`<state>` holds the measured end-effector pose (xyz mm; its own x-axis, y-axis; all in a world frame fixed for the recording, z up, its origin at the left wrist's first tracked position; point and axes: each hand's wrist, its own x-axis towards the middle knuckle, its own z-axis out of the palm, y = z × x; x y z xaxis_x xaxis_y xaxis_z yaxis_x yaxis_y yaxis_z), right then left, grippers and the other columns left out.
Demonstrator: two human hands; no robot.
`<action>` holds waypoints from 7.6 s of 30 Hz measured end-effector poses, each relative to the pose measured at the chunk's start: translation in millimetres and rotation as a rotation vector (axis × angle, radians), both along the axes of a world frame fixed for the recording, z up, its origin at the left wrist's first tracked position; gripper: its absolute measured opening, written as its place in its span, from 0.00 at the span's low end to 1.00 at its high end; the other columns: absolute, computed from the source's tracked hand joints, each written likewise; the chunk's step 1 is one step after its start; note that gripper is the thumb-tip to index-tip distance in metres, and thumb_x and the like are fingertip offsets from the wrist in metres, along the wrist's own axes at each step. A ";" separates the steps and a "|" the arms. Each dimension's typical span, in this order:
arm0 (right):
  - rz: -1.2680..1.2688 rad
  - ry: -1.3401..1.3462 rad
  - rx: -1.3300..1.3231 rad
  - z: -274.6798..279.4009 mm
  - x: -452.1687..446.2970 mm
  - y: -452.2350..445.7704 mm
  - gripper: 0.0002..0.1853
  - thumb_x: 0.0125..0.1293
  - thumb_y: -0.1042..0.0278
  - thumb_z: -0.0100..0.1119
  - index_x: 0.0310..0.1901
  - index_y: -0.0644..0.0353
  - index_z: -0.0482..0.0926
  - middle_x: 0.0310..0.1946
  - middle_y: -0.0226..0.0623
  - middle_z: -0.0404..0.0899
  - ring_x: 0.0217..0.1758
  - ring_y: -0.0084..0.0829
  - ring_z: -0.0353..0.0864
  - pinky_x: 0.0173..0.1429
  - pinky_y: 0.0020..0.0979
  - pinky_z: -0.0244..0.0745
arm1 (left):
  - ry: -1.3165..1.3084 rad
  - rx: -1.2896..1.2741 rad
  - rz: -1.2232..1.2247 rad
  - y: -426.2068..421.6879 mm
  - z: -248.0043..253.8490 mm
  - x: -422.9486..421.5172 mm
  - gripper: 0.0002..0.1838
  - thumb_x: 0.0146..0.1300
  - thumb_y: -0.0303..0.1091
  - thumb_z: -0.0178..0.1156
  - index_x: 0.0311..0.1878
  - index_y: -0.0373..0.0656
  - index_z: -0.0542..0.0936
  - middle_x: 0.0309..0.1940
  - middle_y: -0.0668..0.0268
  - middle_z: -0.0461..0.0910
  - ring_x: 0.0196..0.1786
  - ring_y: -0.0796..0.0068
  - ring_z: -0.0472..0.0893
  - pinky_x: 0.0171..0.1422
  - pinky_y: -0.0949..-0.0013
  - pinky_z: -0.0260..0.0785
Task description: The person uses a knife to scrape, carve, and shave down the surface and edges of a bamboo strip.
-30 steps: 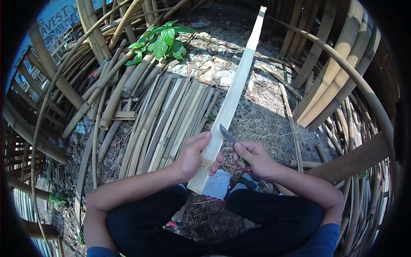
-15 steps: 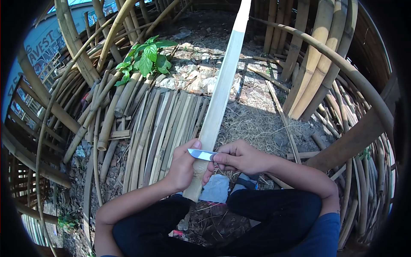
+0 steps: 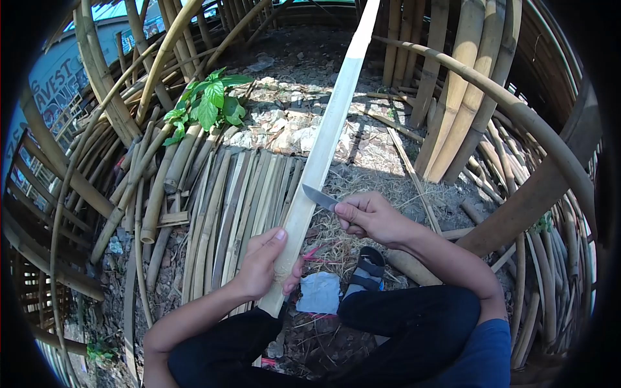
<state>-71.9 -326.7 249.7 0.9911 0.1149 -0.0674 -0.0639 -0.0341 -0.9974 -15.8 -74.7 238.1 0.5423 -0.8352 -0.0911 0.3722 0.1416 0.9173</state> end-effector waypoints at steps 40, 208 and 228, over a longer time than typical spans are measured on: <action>-0.036 -0.224 -0.072 16.3 -11.6 20.3 0.22 0.78 0.48 0.50 0.37 0.61 0.78 0.19 0.29 0.72 0.27 0.15 0.72 0.31 0.23 0.68 | 0.243 -0.065 -0.097 13.4 4.1 3.4 0.25 0.81 0.53 0.35 0.41 0.39 0.70 0.16 0.64 0.68 0.09 0.75 0.64 0.11 0.71 0.56; -0.238 0.049 0.144 -13.5 -18.3 10.3 0.16 0.71 0.55 0.60 0.37 0.61 0.73 0.15 0.30 0.72 0.10 0.19 0.63 0.14 0.21 0.55 | -1.199 0.355 0.358 -14.5 -6.9 16.5 0.23 0.72 0.52 0.57 0.44 0.37 0.78 0.33 0.58 0.81 0.36 0.64 0.81 0.42 0.65 0.71; 0.046 0.299 0.004 -26.5 -10.9 0.0 0.20 0.62 0.53 0.67 0.30 0.62 0.74 0.15 0.29 0.69 0.11 0.19 0.63 0.15 0.24 0.53 | -0.408 0.527 -0.477 27.3 -20.2 16.4 0.23 0.74 0.49 0.56 0.45 0.32 0.77 0.23 0.68 0.76 0.23 0.74 0.81 0.29 0.69 0.73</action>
<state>-82.8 -326.6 223.2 0.9211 0.1598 -0.3551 -0.3534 -0.0396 -0.9346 0.6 -47.4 217.9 0.2151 -0.8869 -0.4088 -0.0940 -0.4354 0.8953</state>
